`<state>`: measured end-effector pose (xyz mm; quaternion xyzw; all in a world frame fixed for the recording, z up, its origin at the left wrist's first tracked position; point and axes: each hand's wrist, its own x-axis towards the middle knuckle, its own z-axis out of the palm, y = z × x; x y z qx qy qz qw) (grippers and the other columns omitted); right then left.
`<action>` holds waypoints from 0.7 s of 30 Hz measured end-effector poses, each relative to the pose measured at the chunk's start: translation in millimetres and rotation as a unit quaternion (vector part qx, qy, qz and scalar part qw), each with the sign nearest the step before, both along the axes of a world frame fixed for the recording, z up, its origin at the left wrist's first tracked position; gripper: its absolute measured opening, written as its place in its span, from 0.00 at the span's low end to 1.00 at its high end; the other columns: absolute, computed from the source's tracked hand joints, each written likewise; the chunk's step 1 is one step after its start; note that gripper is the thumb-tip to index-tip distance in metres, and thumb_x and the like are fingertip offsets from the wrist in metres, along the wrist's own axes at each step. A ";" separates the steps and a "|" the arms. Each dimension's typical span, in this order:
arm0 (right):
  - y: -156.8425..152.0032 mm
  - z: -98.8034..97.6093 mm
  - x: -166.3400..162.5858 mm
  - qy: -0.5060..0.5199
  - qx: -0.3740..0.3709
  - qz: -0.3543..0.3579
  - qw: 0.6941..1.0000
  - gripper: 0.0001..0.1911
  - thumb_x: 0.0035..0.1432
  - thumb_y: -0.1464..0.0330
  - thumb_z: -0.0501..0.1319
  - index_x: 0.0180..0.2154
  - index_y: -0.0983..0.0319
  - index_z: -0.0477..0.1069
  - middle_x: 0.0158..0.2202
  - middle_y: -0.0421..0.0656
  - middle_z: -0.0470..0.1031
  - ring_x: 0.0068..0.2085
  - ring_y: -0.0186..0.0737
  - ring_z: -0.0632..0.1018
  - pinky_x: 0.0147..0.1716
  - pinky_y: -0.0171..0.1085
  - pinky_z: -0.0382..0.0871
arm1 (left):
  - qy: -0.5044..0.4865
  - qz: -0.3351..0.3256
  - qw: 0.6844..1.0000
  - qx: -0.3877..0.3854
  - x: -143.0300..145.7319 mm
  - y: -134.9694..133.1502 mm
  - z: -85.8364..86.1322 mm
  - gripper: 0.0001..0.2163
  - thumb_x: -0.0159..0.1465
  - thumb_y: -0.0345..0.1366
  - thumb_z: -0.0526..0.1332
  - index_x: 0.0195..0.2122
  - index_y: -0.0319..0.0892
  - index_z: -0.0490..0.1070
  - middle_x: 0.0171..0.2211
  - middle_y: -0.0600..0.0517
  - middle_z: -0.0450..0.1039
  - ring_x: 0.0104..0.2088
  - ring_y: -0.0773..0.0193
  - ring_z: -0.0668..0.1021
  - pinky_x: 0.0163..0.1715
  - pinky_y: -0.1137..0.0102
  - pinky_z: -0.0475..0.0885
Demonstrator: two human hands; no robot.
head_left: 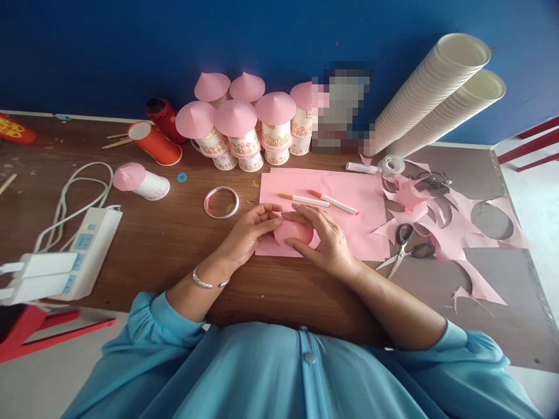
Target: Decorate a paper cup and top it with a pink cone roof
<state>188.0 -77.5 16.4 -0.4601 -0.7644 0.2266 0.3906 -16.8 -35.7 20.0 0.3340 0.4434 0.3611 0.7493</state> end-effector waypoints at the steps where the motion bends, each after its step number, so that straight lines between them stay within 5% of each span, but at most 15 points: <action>1: 0.0 -0.5 -0.2 0.003 0.009 0.000 1.000 0.33 0.66 0.59 0.68 0.67 0.55 0.61 0.56 0.50 0.83 0.59 0.55 0.80 0.59 0.56 0.75 | -0.006 -0.001 1.000 -0.009 0.1 0.3 -0.7 0.20 0.52 0.39 0.79 0.44 0.41 0.79 0.34 0.54 0.76 0.36 0.67 0.76 0.40 0.72 0.68; 8: -1.1 -0.4 0.8 0.026 -0.004 0.005 1.000 0.34 0.66 0.60 0.69 0.68 0.55 0.61 0.60 0.52 0.80 0.62 0.55 0.79 0.61 0.56 0.75 | -0.012 -0.007 1.000 -0.016 -0.8 -0.3 -2.6 0.20 0.53 0.40 0.79 0.44 0.40 0.79 0.36 0.53 0.76 0.36 0.67 0.75 0.39 0.72 0.70; 13: -4.6 5.4 12.7 0.088 0.001 0.009 0.996 0.35 0.66 0.62 0.69 0.69 0.54 0.61 0.63 0.52 0.77 0.68 0.55 0.73 0.66 0.59 0.70 | 0.091 0.019 0.978 0.187 -8.0 -4.2 2.9 0.18 0.63 0.43 0.73 0.51 0.45 0.77 0.46 0.49 0.78 0.48 0.62 0.78 0.50 0.68 0.73; 18: -10.6 10.2 23.3 0.086 0.004 -0.016 0.996 0.36 0.66 0.66 0.69 0.70 0.53 0.58 0.60 0.51 0.80 0.64 0.55 0.78 0.64 0.60 0.72 | 0.250 -0.042 0.839 0.481 -11.1 -7.2 18.2 0.19 0.66 0.42 0.71 0.56 0.48 0.77 0.57 0.46 0.77 0.58 0.54 0.77 0.61 0.58 0.72; 21: -11.9 8.2 23.9 0.041 0.017 -0.008 0.999 0.38 0.66 0.64 0.69 0.71 0.53 0.55 0.58 0.51 0.81 0.65 0.56 0.77 0.63 0.59 0.73 | 0.325 -0.081 0.750 0.570 -8.4 -7.9 21.8 0.21 0.66 0.44 0.71 0.58 0.48 0.76 0.56 0.45 0.77 0.57 0.52 0.78 0.60 0.53 0.73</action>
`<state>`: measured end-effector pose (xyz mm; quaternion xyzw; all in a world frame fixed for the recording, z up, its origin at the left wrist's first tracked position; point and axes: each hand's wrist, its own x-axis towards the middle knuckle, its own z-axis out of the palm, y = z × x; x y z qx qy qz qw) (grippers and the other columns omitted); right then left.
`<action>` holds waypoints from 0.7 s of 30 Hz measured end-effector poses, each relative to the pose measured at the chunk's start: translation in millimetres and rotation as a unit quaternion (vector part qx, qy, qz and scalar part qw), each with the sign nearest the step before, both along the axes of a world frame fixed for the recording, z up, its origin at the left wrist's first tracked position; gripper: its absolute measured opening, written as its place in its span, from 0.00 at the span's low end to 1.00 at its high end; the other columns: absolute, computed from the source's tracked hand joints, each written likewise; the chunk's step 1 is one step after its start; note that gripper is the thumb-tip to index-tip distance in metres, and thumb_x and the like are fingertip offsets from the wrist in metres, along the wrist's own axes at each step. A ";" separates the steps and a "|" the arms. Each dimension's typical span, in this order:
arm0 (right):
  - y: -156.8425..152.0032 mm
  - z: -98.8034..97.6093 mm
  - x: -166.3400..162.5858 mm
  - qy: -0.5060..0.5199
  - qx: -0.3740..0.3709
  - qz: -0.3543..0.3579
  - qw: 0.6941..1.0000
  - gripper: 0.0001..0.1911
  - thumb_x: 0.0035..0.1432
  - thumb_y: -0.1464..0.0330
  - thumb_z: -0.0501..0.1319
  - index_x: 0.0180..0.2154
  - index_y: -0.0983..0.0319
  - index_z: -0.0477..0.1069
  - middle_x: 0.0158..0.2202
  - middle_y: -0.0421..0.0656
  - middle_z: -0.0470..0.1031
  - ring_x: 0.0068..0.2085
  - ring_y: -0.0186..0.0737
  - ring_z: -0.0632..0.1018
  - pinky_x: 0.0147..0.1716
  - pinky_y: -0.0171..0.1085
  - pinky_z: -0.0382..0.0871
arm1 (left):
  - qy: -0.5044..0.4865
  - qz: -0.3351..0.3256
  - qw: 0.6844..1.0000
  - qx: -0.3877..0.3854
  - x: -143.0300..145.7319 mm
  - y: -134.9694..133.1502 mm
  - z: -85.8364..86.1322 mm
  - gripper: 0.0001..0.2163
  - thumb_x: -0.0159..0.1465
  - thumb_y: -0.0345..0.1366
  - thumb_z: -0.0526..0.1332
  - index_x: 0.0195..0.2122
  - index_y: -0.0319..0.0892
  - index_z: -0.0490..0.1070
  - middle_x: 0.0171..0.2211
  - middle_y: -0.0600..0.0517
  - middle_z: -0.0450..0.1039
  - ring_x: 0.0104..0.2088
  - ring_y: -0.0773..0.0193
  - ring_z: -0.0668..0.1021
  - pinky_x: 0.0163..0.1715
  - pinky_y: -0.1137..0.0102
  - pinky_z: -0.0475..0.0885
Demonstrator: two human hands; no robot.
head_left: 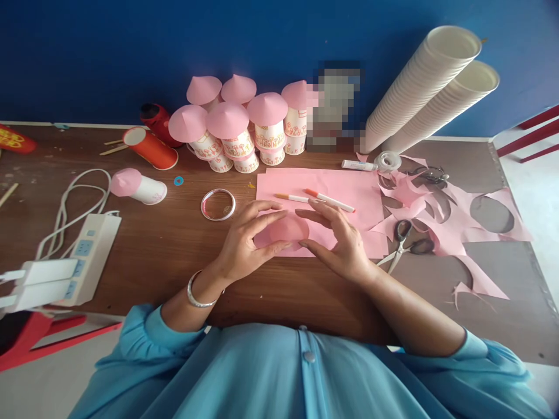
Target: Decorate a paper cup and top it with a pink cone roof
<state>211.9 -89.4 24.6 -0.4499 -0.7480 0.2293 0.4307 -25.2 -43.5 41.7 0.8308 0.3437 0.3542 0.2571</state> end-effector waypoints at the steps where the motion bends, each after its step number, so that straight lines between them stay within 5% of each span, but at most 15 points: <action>1: 0.0 -1.2 -0.4 -0.016 0.006 0.001 1.000 0.39 0.66 0.63 0.69 0.72 0.54 0.55 0.58 0.51 0.81 0.65 0.56 0.77 0.63 0.59 0.73 | 0.017 -0.003 1.000 0.023 1.1 -0.1 -0.3 0.22 0.66 0.45 0.71 0.59 0.47 0.75 0.56 0.44 0.77 0.57 0.52 0.78 0.59 0.52 0.74; 8: 0.4 -7.6 -2.9 -0.067 0.029 -0.021 0.997 0.35 0.68 0.58 0.67 0.70 0.56 0.59 0.60 0.54 0.78 0.62 0.56 0.78 0.61 0.56 0.76 | 0.041 -0.007 0.994 0.102 3.5 -0.9 -5.6 0.21 0.65 0.41 0.72 0.58 0.45 0.75 0.52 0.43 0.79 0.53 0.54 0.78 0.56 0.53 0.76; 21: -1.7 -3.5 -6.3 -0.062 0.039 -0.021 0.997 0.39 0.67 0.61 0.68 0.72 0.55 0.55 0.57 0.50 0.82 0.63 0.55 0.78 0.62 0.56 0.75 | 0.057 -0.006 0.994 0.094 1.5 -1.8 -3.6 0.23 0.66 0.41 0.71 0.61 0.45 0.72 0.54 0.42 0.78 0.55 0.51 0.78 0.57 0.50 0.76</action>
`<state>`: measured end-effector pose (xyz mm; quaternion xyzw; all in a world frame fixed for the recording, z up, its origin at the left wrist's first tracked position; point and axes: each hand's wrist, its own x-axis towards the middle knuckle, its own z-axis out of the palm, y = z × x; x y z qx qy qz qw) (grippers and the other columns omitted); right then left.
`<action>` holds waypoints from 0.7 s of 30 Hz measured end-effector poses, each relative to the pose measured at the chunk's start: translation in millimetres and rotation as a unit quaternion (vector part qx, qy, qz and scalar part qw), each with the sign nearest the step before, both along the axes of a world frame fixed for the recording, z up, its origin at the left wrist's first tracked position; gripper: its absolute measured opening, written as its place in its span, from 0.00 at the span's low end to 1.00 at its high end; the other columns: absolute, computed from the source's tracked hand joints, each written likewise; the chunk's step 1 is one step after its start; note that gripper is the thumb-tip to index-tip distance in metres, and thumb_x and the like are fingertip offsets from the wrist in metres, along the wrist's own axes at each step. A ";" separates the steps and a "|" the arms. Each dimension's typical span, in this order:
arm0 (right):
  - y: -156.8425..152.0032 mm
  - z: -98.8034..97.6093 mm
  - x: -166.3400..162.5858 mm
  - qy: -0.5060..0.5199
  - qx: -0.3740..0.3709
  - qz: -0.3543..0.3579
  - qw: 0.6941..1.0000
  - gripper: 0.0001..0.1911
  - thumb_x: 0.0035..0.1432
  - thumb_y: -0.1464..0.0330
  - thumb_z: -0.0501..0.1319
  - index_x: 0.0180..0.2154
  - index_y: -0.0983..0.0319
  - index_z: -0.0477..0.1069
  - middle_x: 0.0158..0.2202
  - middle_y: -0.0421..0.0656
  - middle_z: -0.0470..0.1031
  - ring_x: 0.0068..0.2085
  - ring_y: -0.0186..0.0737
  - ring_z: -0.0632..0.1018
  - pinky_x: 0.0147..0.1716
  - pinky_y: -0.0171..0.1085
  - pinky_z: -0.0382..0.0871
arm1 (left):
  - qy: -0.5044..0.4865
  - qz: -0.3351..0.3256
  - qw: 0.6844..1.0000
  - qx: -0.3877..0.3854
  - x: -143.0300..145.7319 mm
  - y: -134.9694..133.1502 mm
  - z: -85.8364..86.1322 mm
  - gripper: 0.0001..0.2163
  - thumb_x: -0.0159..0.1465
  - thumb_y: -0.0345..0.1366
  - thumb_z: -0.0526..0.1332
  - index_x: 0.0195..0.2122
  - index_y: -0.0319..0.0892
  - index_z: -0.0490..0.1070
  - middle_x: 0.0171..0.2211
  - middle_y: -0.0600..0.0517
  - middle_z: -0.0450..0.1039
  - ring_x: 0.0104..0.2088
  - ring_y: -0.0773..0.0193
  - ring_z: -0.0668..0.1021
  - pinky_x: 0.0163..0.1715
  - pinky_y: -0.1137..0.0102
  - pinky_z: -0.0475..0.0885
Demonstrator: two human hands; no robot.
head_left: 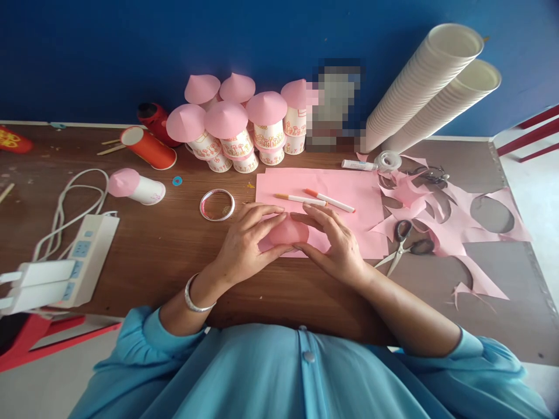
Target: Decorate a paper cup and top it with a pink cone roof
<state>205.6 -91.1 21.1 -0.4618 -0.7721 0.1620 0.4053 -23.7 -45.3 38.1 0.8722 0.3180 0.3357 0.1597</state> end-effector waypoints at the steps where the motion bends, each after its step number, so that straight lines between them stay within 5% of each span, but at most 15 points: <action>1: -0.3 0.5 -0.3 -0.001 0.003 0.000 1.000 0.39 0.67 0.62 0.68 0.72 0.55 0.55 0.56 0.49 0.82 0.63 0.55 0.78 0.62 0.56 0.75 | 0.001 0.000 1.000 -0.001 -0.6 -0.1 0.2 0.23 0.65 0.41 0.72 0.60 0.46 0.72 0.54 0.42 0.78 0.55 0.51 0.78 0.57 0.50 0.76; 21: -15.6 8.2 6.7 -0.082 0.067 -0.002 0.994 0.41 0.70 0.67 0.63 0.76 0.57 0.46 0.59 0.50 0.81 0.66 0.54 0.76 0.62 0.56 0.75 | 0.026 0.019 0.999 0.015 -12.8 -10.7 5.2 0.24 0.69 0.42 0.67 0.65 0.49 0.69 0.58 0.42 0.77 0.58 0.48 0.77 0.59 0.48 0.73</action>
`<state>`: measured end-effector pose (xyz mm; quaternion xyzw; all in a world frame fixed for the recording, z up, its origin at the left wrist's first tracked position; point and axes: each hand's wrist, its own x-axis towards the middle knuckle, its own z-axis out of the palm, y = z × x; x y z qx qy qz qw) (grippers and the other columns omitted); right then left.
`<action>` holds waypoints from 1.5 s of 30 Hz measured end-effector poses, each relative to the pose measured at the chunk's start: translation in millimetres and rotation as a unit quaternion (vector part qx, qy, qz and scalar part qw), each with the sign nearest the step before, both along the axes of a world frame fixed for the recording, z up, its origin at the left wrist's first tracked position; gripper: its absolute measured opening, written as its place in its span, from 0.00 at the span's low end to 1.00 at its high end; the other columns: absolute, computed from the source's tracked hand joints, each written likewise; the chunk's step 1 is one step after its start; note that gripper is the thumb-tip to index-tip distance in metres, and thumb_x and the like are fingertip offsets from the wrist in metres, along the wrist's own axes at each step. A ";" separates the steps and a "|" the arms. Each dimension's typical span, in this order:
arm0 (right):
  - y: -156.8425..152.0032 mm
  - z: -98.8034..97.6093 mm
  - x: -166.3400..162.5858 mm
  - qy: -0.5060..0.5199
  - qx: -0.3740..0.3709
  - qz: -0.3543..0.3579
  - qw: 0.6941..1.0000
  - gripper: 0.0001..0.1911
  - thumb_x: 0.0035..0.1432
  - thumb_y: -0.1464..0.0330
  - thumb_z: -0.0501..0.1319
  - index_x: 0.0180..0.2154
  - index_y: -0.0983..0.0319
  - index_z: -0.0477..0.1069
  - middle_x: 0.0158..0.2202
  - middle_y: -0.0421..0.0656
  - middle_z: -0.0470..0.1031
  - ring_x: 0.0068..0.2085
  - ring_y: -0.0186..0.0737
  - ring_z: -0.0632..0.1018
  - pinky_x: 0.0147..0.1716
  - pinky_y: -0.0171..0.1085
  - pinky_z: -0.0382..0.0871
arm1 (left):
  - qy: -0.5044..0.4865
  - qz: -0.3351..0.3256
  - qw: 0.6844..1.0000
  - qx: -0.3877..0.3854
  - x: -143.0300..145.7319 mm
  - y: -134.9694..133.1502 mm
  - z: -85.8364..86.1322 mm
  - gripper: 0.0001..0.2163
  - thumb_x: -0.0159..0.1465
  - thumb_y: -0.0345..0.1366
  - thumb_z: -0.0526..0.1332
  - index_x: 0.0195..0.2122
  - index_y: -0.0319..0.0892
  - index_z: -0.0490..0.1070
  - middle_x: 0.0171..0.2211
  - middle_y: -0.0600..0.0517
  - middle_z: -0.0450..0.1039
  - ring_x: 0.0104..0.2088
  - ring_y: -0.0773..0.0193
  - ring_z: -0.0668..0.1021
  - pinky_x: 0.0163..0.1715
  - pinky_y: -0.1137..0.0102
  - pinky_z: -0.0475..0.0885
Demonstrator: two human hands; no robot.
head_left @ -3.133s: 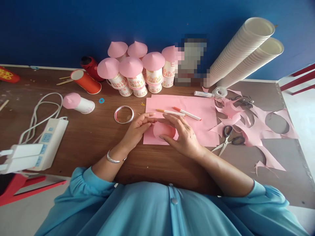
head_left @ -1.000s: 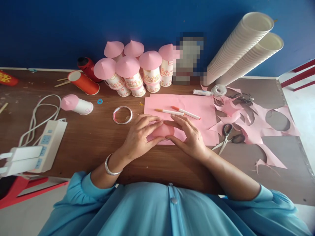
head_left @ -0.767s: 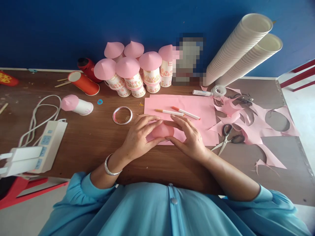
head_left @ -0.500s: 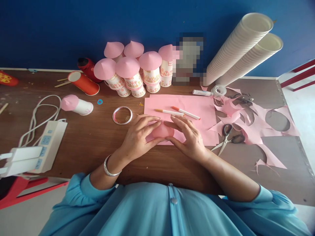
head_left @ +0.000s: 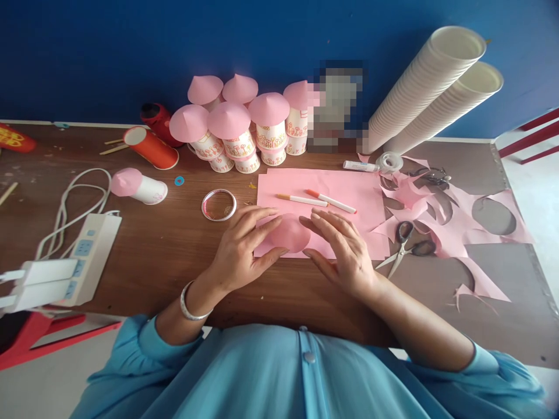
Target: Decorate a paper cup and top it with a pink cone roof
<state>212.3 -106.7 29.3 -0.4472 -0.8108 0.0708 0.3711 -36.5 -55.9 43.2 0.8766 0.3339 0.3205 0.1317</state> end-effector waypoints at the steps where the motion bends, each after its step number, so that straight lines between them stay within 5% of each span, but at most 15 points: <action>1: -4.3 -1.2 1.1 -0.017 0.007 -0.001 1.000 0.42 0.71 0.67 0.63 0.77 0.57 0.45 0.60 0.51 0.81 0.66 0.54 0.77 0.63 0.56 0.74 | 0.007 0.001 1.000 0.003 -1.9 -3.1 0.0 0.25 0.69 0.42 0.67 0.67 0.49 0.68 0.59 0.41 0.76 0.60 0.47 0.76 0.60 0.47 0.73; 12: -15.1 -8.3 1.0 -0.101 0.047 0.005 0.994 0.44 0.72 0.66 0.63 0.77 0.63 0.40 0.60 0.52 0.80 0.63 0.50 0.79 0.68 0.52 0.68 | 0.074 0.011 0.996 0.056 -3.5 -21.1 -8.3 0.31 0.69 0.42 0.67 0.70 0.41 0.62 0.62 0.38 0.75 0.63 0.44 0.73 0.65 0.48 0.70; 27: 1.2 -8.9 0.9 -0.086 0.037 0.018 0.995 0.46 0.72 0.63 0.62 0.78 0.60 0.36 0.59 0.52 0.81 0.65 0.51 0.77 0.69 0.55 0.67 | 0.063 -0.010 0.998 0.016 2.7 -1.0 -9.9 0.29 0.70 0.50 0.63 0.69 0.45 0.65 0.67 0.37 0.70 0.67 0.42 0.69 0.67 0.43 0.66; 45: 6.0 -3.2 -8.1 -0.021 0.021 -0.006 1.000 0.46 0.71 0.61 0.64 0.78 0.58 0.38 0.59 0.50 0.81 0.64 0.53 0.78 0.63 0.56 0.73 | 0.045 0.003 0.999 0.018 3.8 0.9 -10.7 0.26 0.71 0.45 0.65 0.68 0.47 0.67 0.67 0.39 0.70 0.66 0.46 0.71 0.65 0.47 0.67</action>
